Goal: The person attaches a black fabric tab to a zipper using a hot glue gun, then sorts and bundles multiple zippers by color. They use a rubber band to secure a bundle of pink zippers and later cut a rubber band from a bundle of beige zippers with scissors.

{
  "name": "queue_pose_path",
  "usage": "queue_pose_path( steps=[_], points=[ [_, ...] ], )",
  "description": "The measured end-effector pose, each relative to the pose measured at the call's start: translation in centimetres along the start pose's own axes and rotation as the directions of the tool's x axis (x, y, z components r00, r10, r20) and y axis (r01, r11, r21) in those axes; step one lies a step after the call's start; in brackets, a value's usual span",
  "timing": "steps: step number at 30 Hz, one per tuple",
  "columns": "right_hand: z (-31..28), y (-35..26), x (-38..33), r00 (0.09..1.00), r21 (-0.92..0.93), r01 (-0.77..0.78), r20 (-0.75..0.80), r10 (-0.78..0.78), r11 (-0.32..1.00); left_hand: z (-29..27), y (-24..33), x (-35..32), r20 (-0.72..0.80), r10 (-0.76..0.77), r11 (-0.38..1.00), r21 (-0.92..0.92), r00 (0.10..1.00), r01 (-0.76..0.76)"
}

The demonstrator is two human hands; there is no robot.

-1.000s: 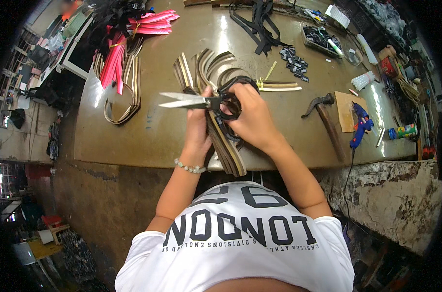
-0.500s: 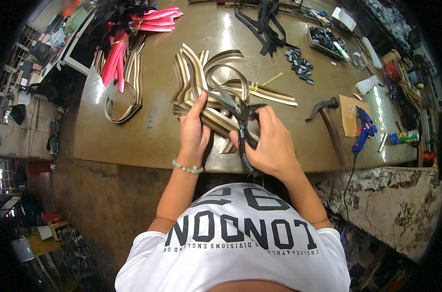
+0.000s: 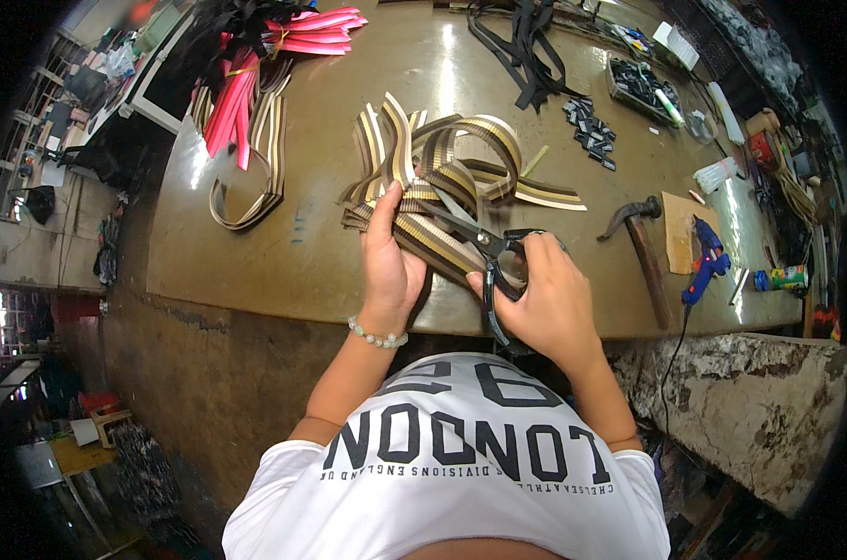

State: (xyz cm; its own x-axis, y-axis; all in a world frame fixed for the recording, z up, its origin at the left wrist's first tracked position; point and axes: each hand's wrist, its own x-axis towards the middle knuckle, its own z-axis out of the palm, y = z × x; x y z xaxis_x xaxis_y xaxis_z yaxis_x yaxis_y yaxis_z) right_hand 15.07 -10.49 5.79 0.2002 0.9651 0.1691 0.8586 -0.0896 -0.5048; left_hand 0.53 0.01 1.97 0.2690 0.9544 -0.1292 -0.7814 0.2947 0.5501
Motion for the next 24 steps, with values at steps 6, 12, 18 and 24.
queue_pose_path(
  steps=[6,12,18,24],
  points=[
    [1.8,-0.1,0.8,0.982,-0.013,0.045,-0.181,-0.047,0.999,0.6,-0.9,-0.9,0.050,-0.029,0.999,-0.025,0.998,0.030],
    [3.2,0.7,0.7,0.969,-0.068,0.136,-0.200,-0.147,0.988,0.9,-1.2,-1.2,0.014,-0.089,0.936,0.342,0.996,0.079],
    [3.3,1.1,0.3,0.979,-0.029,0.181,-0.091,-0.182,0.983,-0.1,-1.8,0.1,-0.102,-0.029,0.990,0.137,0.994,0.043],
    [-0.6,2.0,-1.0,0.997,0.121,0.073,0.020,-0.076,0.990,-1.4,0.1,1.1,-0.048,-0.115,0.991,-0.079,0.992,0.111]
  ],
)
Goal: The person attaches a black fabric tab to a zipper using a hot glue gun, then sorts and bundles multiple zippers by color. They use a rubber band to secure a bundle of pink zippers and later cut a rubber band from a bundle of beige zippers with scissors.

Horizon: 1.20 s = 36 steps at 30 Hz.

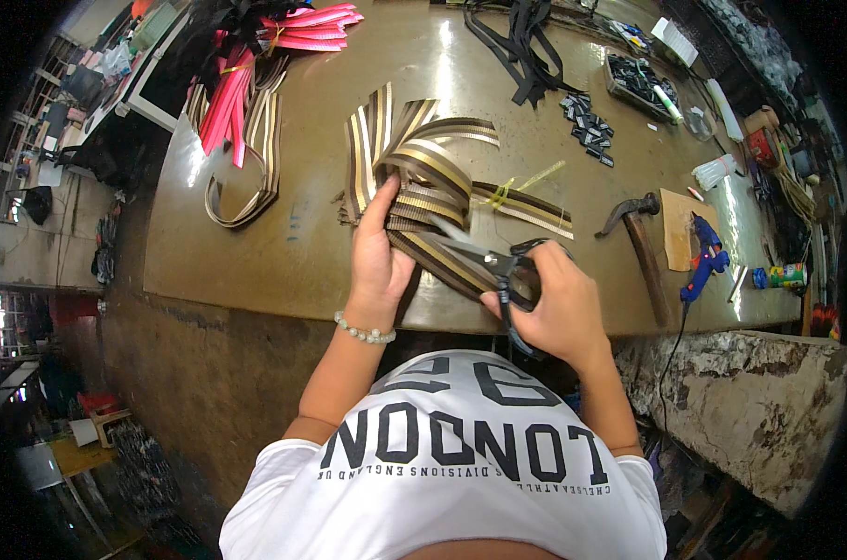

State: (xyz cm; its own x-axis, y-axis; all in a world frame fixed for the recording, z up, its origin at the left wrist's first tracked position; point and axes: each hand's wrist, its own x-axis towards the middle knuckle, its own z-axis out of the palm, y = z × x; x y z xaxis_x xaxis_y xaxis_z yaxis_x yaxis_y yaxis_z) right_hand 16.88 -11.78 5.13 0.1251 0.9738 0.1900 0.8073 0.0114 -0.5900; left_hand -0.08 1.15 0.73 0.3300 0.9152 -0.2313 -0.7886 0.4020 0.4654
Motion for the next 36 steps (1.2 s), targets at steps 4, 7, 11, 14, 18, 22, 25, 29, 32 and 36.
queue_pose_path(
  steps=[4,7,11,14,18,22,25,29,32,36],
  points=[
    [-0.6,-0.4,0.2,0.997,-0.014,-0.075,0.026,0.076,0.997,0.2,-0.5,-0.4,-0.069,0.076,0.985,0.162,0.995,-0.064],
    [0.1,-0.8,0.5,0.992,-0.014,-0.124,0.029,0.124,0.992,0.6,-1.4,-1.0,-0.008,0.169,0.969,0.183,0.986,-0.165],
    [1.0,-1.4,0.5,0.988,0.000,-0.154,-0.003,0.154,0.988,1.1,-1.5,-1.6,-0.012,0.144,0.981,0.129,0.989,-0.141],
    [2.1,-1.6,0.9,0.989,-0.026,-0.123,-0.090,0.120,0.992,1.4,-1.5,-1.7,0.018,0.056,0.996,0.075,0.998,-0.057],
    [3.4,-1.4,1.3,0.988,-0.110,-0.074,-0.146,0.057,0.991,1.6,-1.4,-2.1,0.085,-0.002,0.999,-0.032,0.996,0.005],
    [3.7,-0.6,1.3,0.984,-0.179,-0.001,-0.174,-0.031,0.984,1.4,-1.9,-2.3,0.180,-0.003,1.000,0.009,0.984,0.002],
    [3.9,-0.1,1.1,0.986,-0.142,0.019,-0.163,-0.042,0.990,1.3,-2.7,-2.2,0.059,0.005,0.977,0.213,0.998,-0.018],
    [4.1,-0.2,1.3,0.996,-0.013,-0.039,-0.077,0.037,0.999,1.1,-3.4,-2.0,0.014,0.059,0.977,0.205,0.998,-0.061],
    [2.7,0.0,1.1,0.996,0.076,0.084,-0.034,-0.082,0.994,0.9,-3.2,-1.9,0.062,0.132,0.969,0.201,0.989,-0.142],
    [-2.2,2.5,-0.3,0.979,-0.031,0.024,0.204,-0.017,0.999,0.7,-0.6,-1.1,0.085,0.163,0.979,0.111,0.983,-0.172]
  ],
)
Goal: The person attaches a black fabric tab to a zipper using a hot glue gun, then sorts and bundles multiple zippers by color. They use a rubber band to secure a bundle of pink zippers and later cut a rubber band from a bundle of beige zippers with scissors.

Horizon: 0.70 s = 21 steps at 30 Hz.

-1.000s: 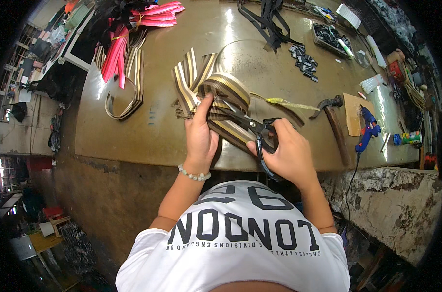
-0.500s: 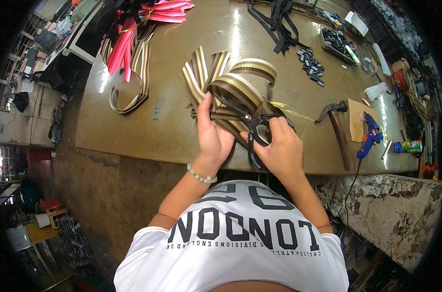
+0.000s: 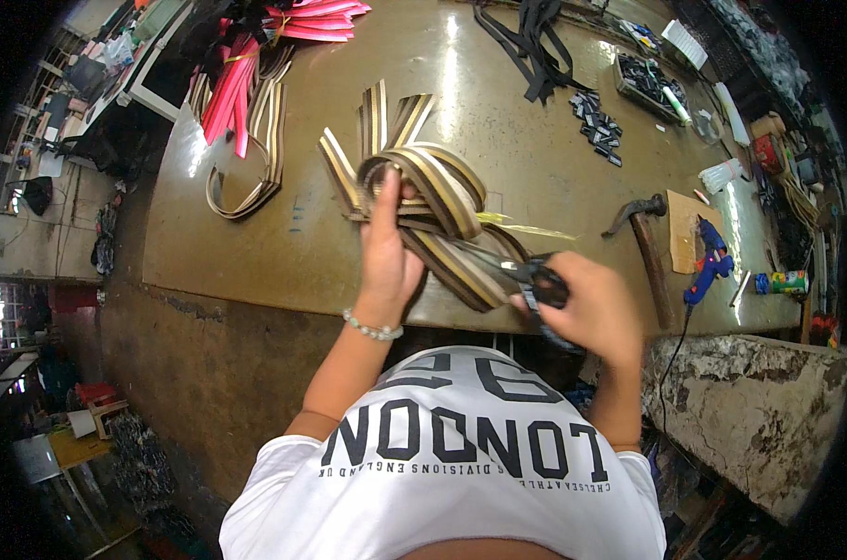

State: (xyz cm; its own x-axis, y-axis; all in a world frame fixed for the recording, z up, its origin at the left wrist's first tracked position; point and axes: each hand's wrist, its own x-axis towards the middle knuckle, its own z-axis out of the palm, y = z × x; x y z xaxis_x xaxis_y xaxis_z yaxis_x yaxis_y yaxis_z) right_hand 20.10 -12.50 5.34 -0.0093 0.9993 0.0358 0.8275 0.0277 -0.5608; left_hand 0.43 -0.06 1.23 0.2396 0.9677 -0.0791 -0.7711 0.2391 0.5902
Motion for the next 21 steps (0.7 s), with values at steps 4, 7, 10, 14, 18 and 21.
queue_pose_path(
  steps=[4,7,10,14,18,21],
  points=[
    [-3.5,3.5,0.1,0.976,-0.259,-0.214,-0.098,0.195,0.942,0.1,4.3,1.6,-0.045,0.071,0.993,0.098,0.996,-0.066],
    [-3.4,2.7,1.5,0.972,-0.288,-0.132,-0.227,0.066,0.948,1.6,6.6,1.7,-0.071,0.113,0.668,0.744,0.991,-0.023],
    [-1.2,-1.2,3.8,0.941,0.222,0.038,-0.336,0.040,0.974,3.7,6.9,1.3,0.167,0.089,0.174,0.968,0.982,-0.181],
    [1.8,-4.4,9.6,0.960,0.619,0.238,-0.269,-0.083,0.749,4.9,6.7,1.3,0.129,-0.228,0.441,0.897,0.965,-0.016],
    [-3.1,0.0,13.9,0.989,0.699,0.057,0.056,-0.134,0.713,2.8,8.1,3.4,0.362,-0.670,0.734,0.187,0.649,0.653],
    [-3.8,0.0,14.1,0.949,0.260,0.199,-0.293,-0.119,0.945,0.4,7.2,4.3,0.517,-0.604,0.604,-0.199,0.607,0.771]
  ],
)
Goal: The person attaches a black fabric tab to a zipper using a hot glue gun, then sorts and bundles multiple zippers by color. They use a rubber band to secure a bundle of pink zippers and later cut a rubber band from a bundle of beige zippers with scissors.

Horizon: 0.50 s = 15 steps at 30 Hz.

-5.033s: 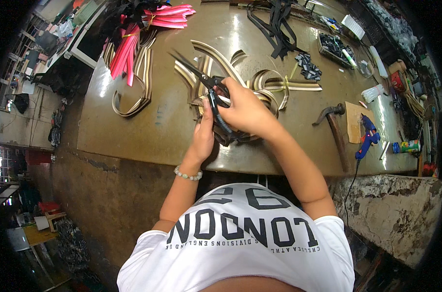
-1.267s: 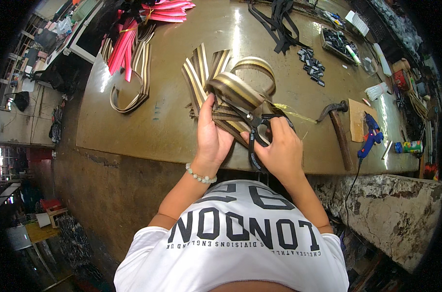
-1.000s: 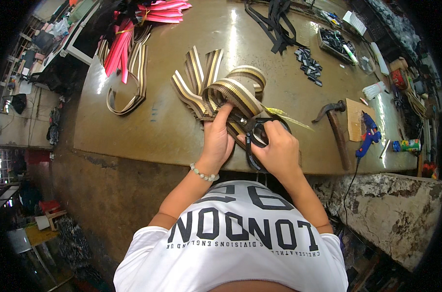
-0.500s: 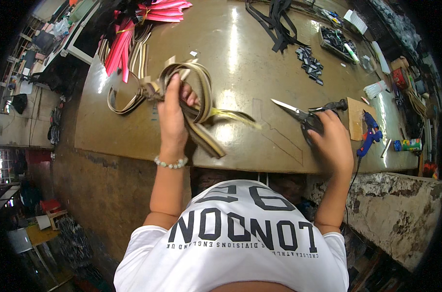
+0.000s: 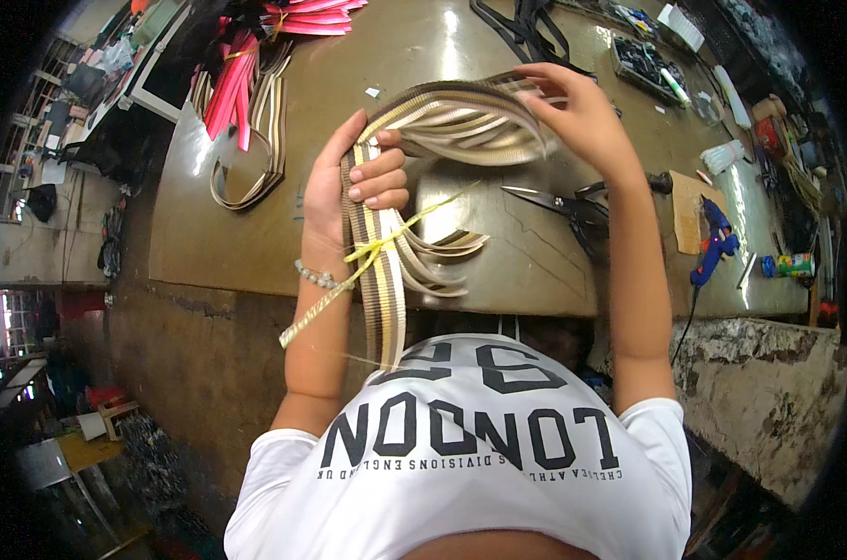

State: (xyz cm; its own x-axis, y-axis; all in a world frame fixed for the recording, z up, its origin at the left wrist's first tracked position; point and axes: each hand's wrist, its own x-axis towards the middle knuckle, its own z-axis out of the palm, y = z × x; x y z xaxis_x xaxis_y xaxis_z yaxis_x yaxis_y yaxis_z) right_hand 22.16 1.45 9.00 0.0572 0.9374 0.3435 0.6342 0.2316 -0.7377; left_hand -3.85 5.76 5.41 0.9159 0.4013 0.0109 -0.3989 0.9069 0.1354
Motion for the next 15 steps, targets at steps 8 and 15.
queue_pose_path(
  steps=[8,15],
  points=[
    [4.8,-7.3,-9.5,0.993,0.239,0.119,-0.035,-0.114,0.964,-1.4,-0.4,0.5,-0.035,0.258,0.966,0.041,0.966,-0.256],
    [8.2,-7.4,-10.1,0.998,0.177,-0.013,0.065,0.002,0.984,-0.3,-1.1,0.9,-0.065,0.437,0.892,0.160,0.897,-0.423]
  ],
)
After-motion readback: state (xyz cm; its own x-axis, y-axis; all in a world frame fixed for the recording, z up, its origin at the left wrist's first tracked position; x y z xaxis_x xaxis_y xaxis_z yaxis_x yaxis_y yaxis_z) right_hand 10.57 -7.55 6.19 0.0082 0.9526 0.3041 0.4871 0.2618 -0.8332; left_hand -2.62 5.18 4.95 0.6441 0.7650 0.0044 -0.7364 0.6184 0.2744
